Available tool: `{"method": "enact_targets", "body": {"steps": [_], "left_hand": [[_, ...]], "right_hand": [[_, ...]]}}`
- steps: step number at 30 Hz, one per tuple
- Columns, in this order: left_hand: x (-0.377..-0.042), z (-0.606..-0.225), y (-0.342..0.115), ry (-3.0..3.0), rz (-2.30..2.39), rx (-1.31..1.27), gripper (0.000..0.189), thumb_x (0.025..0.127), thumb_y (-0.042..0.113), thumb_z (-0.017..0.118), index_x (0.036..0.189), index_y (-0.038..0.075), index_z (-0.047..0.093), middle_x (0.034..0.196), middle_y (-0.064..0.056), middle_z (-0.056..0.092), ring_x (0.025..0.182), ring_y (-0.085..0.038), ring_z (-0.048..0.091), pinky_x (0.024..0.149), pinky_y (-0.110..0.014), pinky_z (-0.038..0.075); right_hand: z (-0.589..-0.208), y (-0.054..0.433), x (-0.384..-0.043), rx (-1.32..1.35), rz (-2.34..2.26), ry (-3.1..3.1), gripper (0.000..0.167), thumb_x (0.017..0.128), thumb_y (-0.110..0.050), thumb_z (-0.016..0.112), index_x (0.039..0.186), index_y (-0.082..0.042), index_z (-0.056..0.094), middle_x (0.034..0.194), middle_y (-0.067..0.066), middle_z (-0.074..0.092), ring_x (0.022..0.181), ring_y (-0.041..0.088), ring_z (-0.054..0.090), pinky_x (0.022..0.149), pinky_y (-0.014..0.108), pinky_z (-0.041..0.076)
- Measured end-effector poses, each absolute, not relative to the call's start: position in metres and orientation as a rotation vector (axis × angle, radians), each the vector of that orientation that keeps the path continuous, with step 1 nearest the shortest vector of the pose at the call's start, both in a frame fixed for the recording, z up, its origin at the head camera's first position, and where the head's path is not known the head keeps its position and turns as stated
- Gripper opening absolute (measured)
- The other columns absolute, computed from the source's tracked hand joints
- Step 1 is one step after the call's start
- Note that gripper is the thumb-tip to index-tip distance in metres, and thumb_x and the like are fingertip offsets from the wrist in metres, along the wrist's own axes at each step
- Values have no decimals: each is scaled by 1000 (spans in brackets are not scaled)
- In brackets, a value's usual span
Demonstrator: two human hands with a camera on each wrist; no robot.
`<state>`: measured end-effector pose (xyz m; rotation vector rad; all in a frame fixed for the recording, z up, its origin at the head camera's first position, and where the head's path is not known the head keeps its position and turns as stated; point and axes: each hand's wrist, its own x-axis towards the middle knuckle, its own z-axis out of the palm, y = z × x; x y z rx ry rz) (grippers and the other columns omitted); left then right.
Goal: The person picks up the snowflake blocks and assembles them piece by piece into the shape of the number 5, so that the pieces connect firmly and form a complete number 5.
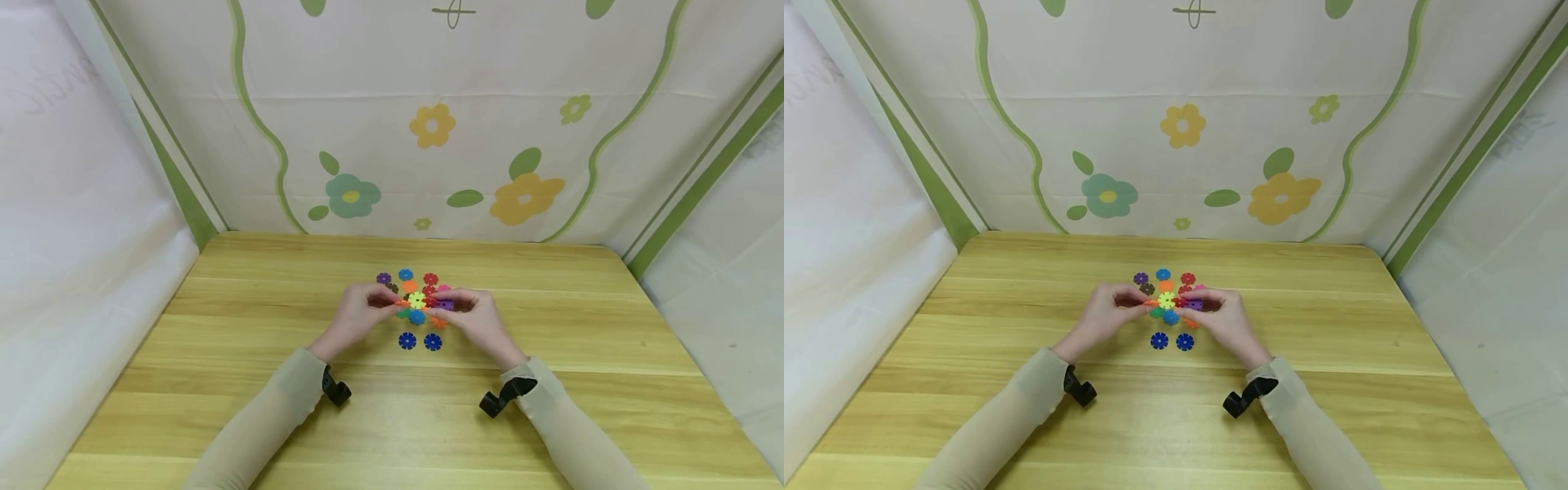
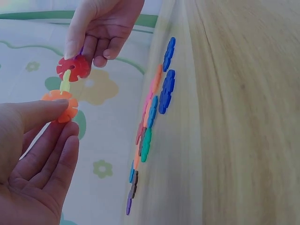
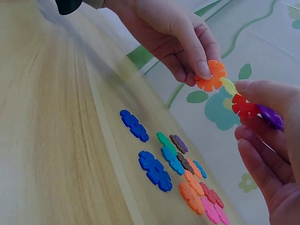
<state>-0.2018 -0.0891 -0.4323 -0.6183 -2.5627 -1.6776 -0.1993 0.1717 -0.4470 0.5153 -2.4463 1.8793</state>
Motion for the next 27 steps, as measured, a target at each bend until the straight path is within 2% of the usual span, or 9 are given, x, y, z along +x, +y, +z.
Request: {"method": "enact_targets", "body": {"steps": [5,8,10,17,27], "left_hand": [[-202,-432,-88,-2559,-1680,-611,10,89,6,80,96,13,79,93,4,73,82,-13,68,74,-28,59],[-201,-432,-88,-2558,-1668,-627,10,89,6,80,96,13,79,93,4,73,82,-13,68,74,-28,59],[-200,-432,-87,-2556,-1660,-643,10,89,5,80,96,13,79,93,4,73,82,-12,69,75,-28,59],[-200,-432,-86,-2546,-1677,-650,10,89,4,79,96,11,79,94,2,73,83,-13,69,75,-28,59],[-204,-431,-90,-2589,-1660,-635,10,90,8,79,97,16,79,94,6,72,84,-13,68,76,-28,59]], "right_hand": [[-446,169,-199,581,1855,-2504,44,88,-30,83,127,-12,72,123,4,70,101,24,68,81,31,58],[-444,168,-198,579,1840,-2542,47,90,-32,81,131,-12,70,128,1,68,105,23,66,82,29,57],[-443,166,-198,562,1838,-2559,47,90,-32,81,130,-11,71,126,0,69,103,22,66,81,29,57],[-440,163,-197,527,1893,-2574,38,87,-20,84,123,-10,74,98,9,71,86,27,69,75,32,60],[-438,166,-199,605,1842,-2627,35,88,-15,83,121,-9,75,98,8,71,87,27,68,73,32,60]]}}
